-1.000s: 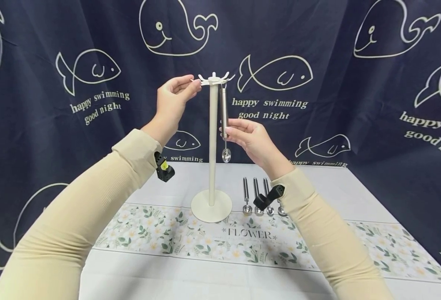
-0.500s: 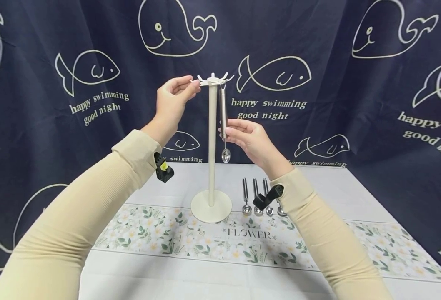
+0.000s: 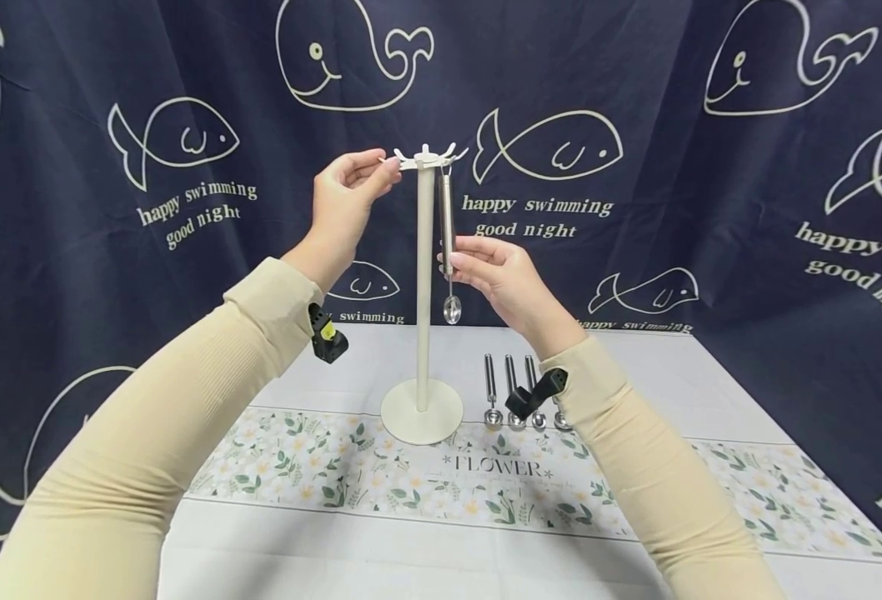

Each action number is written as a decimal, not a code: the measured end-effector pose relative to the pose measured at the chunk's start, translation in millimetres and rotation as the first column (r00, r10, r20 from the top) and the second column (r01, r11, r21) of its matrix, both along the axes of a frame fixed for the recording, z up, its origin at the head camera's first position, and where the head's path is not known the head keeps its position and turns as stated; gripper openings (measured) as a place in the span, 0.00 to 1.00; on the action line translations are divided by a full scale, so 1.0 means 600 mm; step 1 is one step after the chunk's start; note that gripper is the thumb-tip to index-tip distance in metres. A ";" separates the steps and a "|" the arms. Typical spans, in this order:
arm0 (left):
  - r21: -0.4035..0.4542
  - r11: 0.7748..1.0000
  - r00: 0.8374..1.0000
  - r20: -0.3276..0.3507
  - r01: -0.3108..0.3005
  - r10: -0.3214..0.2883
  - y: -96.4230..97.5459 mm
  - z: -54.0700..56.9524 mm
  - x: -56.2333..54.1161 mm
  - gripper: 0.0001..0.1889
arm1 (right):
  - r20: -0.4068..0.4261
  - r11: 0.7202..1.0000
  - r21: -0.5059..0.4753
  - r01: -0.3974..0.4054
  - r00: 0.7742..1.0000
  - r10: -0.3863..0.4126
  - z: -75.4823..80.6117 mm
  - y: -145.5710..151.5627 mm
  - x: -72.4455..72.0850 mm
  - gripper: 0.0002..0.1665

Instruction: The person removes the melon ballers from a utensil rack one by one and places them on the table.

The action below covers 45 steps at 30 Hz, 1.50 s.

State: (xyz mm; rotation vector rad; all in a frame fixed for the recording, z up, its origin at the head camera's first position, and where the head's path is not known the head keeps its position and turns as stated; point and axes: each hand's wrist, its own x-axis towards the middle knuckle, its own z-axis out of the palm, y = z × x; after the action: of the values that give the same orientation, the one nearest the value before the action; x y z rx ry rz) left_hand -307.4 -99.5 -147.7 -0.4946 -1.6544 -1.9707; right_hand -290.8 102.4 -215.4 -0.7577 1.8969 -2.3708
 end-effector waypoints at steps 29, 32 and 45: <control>-0.007 1.000 1.000 0.008 -0.012 0.012 0.000 0.001 0.004 0.16 | -0.027 0.998 -0.047 0.035 0.999 -0.037 0.010 0.016 0.008 0.12; -0.011 1.000 1.000 0.005 -0.008 0.008 0.002 0.001 0.005 0.15 | -0.018 0.998 -0.053 0.036 0.999 -0.037 0.006 0.020 0.006 0.12; -0.008 1.000 1.000 -0.005 -0.002 0.002 0.002 0.000 0.004 0.18 | 0.006 0.997 -0.036 0.063 0.998 -0.062 -0.011 0.035 0.003 0.10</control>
State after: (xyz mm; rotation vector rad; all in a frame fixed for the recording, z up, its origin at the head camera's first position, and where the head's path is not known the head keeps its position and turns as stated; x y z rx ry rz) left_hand -304.8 -98.2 -147.5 -0.5004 -1.6590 -1.9607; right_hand -289.2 123.7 -222.1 -0.7049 1.9086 -2.4476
